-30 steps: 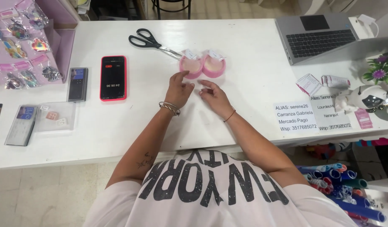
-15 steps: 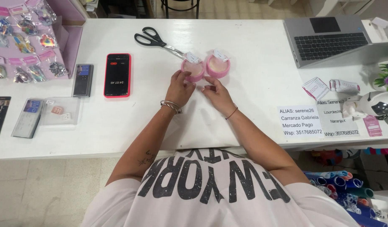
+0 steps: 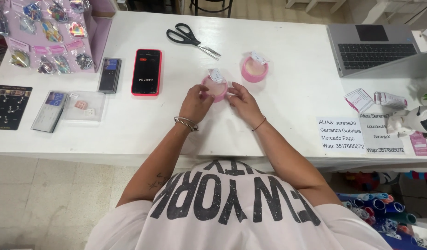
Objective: Individually wrapping small pink candles in plastic bags and tying them at a gift shop counter.
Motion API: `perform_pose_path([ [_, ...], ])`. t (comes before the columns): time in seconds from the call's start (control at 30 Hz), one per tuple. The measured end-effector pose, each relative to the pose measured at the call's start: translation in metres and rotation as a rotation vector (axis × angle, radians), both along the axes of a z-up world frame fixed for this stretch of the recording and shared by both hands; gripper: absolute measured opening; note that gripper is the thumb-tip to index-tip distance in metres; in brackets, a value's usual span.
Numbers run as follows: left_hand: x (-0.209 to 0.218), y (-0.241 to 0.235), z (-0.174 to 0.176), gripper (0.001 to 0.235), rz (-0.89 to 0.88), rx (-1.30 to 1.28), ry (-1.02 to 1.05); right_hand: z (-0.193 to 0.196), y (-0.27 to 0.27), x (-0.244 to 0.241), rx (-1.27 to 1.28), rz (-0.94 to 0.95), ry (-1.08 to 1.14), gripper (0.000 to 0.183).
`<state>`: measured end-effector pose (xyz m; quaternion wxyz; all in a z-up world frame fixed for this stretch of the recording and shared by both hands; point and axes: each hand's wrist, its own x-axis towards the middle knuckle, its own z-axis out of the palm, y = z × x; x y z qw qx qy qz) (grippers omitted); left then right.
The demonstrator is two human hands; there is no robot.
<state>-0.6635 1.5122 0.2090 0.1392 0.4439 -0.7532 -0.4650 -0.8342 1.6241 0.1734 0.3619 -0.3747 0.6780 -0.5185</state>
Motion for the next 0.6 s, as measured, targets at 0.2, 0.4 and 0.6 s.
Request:
perform_pose_path([
  [0.2, 0.019, 0.001, 0.026, 0.064, 0.017, 0.04, 0.019, 0.002, 0.003, 0.011, 0.055, 0.002, -0.013, 0.049],
  [0.4, 0.019, -0.01, -0.004, 0.065, -0.088, 0.022, 0.042, 0.035, 0.009, 0.035, 0.108, -0.051, 0.061, 0.045],
  [0.6, 0.04, 0.021, 0.057, 0.065, -0.165, 0.058, 0.111, 0.012, 0.009, 0.042, 0.03, -0.139, -0.11, 0.044],
])
